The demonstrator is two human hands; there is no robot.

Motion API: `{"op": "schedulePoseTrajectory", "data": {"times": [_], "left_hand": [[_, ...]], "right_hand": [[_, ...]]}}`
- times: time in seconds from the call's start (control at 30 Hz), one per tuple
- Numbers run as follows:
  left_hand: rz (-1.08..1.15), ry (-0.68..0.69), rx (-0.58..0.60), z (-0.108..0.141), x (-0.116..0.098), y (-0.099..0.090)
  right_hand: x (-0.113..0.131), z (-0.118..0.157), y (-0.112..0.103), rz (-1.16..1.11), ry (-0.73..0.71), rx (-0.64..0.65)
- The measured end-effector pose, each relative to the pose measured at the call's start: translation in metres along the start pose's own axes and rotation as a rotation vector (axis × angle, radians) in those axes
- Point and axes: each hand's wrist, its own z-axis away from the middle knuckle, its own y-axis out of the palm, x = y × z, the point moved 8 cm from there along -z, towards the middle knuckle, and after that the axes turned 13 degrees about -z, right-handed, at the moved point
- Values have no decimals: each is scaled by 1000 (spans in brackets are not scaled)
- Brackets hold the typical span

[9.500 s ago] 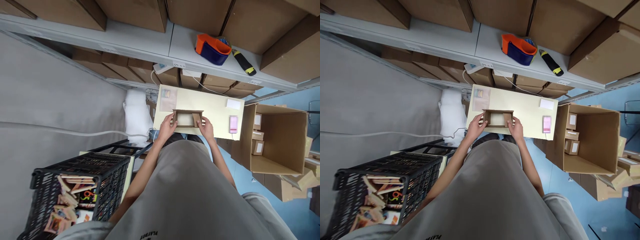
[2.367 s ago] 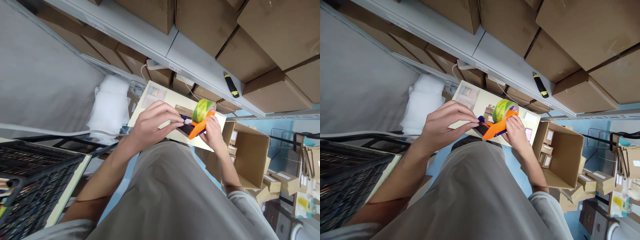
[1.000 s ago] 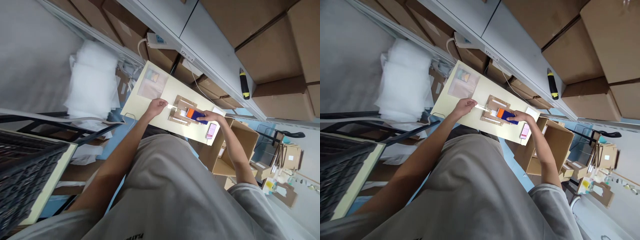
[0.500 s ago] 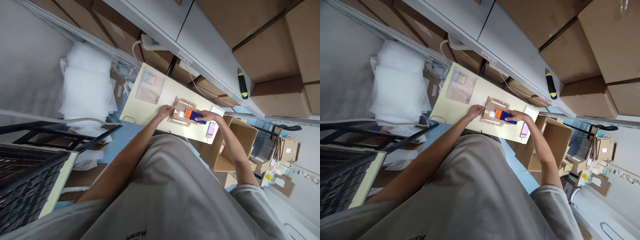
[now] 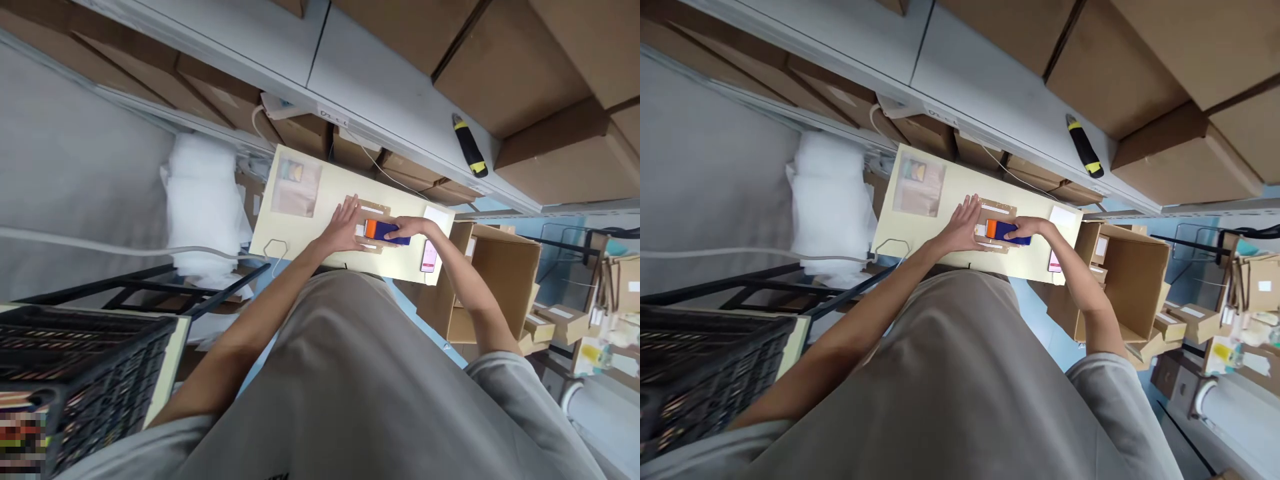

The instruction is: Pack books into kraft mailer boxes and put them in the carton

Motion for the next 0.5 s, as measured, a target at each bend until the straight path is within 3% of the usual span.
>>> {"op": "schedulePoseTrajectory", "data": {"times": [0.13,0.33,0.4,0.5], "left_hand": [[-282,5,141,-9,-10,12],[-400,-30,238,-6,-4,17],[-405,-43,243,-4,-3,15],[-380,-59,219,-4,-3,12]], "right_hand": [[-2,-3,4,-14,-33,64],[-7,-11,10,-92,-62,137],[-26,-3,7,-116,-9,154],[-77,27,-9,-116,61,150]]}}
